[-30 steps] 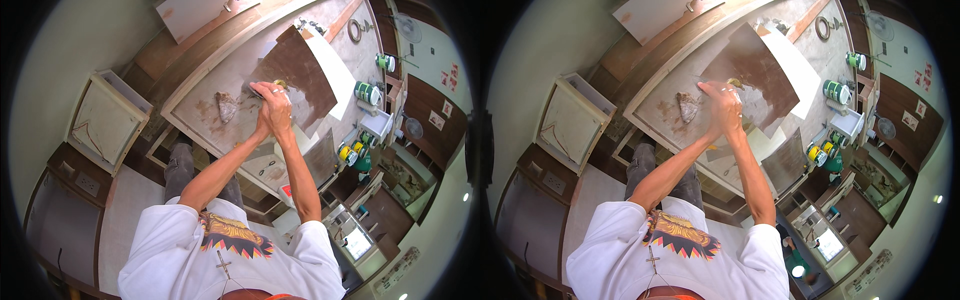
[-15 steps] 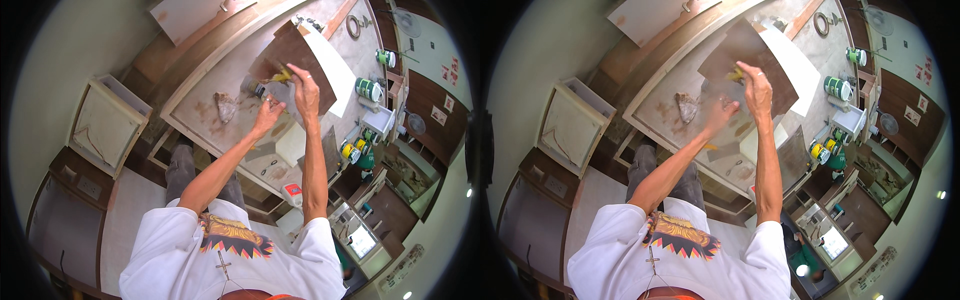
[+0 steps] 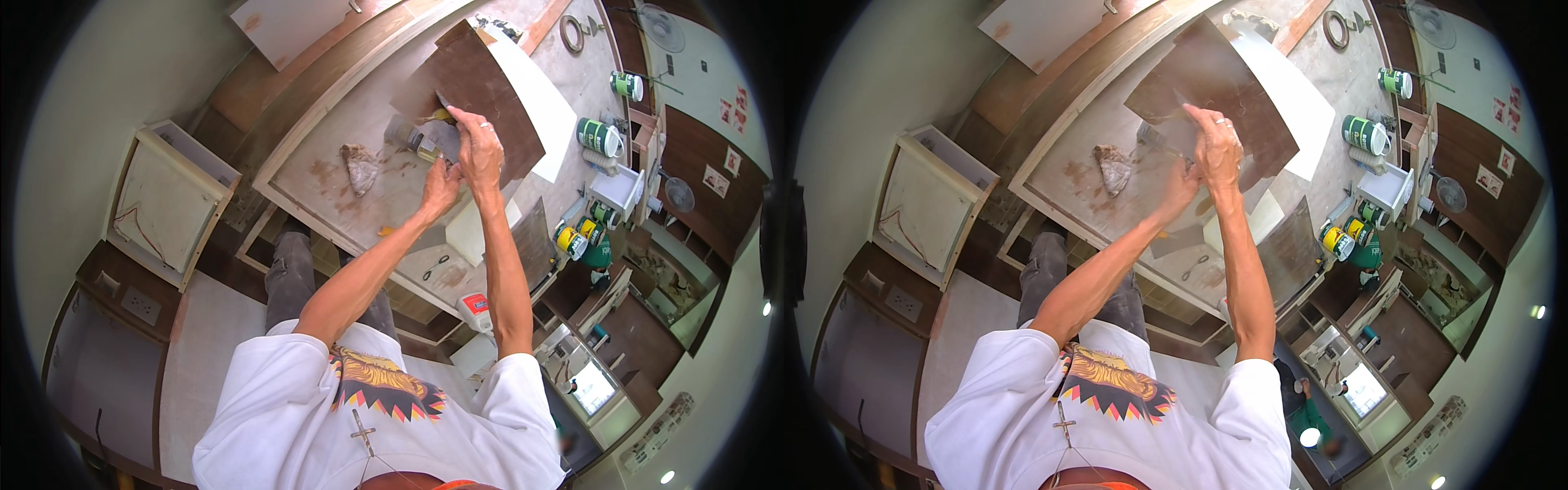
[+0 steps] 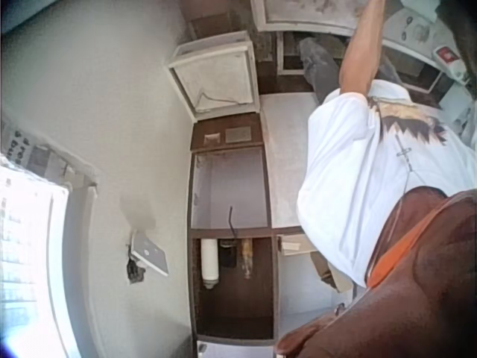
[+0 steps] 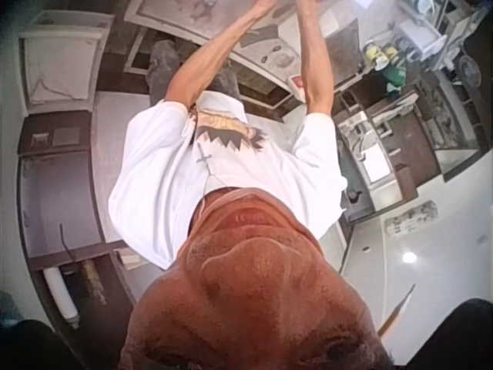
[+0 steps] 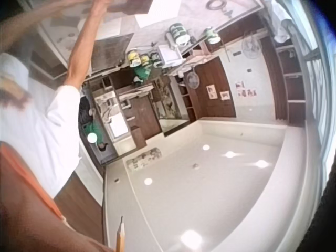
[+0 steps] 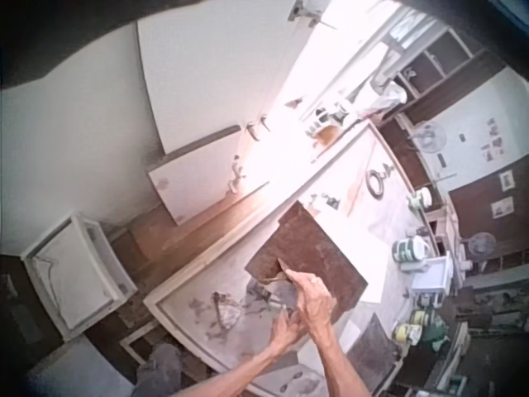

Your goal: The person pours a liquid finish from a can onto a sanding block and rubs it onto a flat wooden board. They then apply the finish to the edges of a wooden cabinet frame, repeatedly dipping the sanding block into the can to reload the finish.

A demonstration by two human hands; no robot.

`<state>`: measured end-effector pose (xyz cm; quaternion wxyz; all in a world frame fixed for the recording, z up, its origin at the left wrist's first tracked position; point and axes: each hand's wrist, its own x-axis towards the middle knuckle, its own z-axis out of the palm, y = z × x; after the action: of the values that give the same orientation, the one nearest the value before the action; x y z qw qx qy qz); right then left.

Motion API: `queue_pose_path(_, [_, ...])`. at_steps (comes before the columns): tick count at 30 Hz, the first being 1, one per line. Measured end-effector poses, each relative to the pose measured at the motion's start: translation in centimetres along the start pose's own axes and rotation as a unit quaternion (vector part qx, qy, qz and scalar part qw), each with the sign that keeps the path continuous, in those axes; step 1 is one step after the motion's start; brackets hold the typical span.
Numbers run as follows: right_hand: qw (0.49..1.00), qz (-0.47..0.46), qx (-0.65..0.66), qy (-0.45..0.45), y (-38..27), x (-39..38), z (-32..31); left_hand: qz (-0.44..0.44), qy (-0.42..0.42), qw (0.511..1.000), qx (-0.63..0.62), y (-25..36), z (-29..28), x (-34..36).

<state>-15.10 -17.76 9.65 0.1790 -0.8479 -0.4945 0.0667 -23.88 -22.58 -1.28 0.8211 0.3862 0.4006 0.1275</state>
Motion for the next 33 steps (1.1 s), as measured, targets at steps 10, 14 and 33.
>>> queue_pose_path(10, [0.996,-0.045,0.032,-0.068,-4.9,-2.7,0.2,0.214,0.032,0.972,0.092,0.2,-0.5,-0.2])
queue_pose_path(14, [0.99,-0.027,0.134,-0.03,-5.8,-1.1,-2.8,0.167,0.035,0.979,0.113,1.2,-1.2,-0.8])
queue_pose_path(33, [0.995,0.085,0.011,0.053,6.0,-1.2,-2.1,-0.011,0.022,0.99,-0.136,0.7,0.9,-2.5])
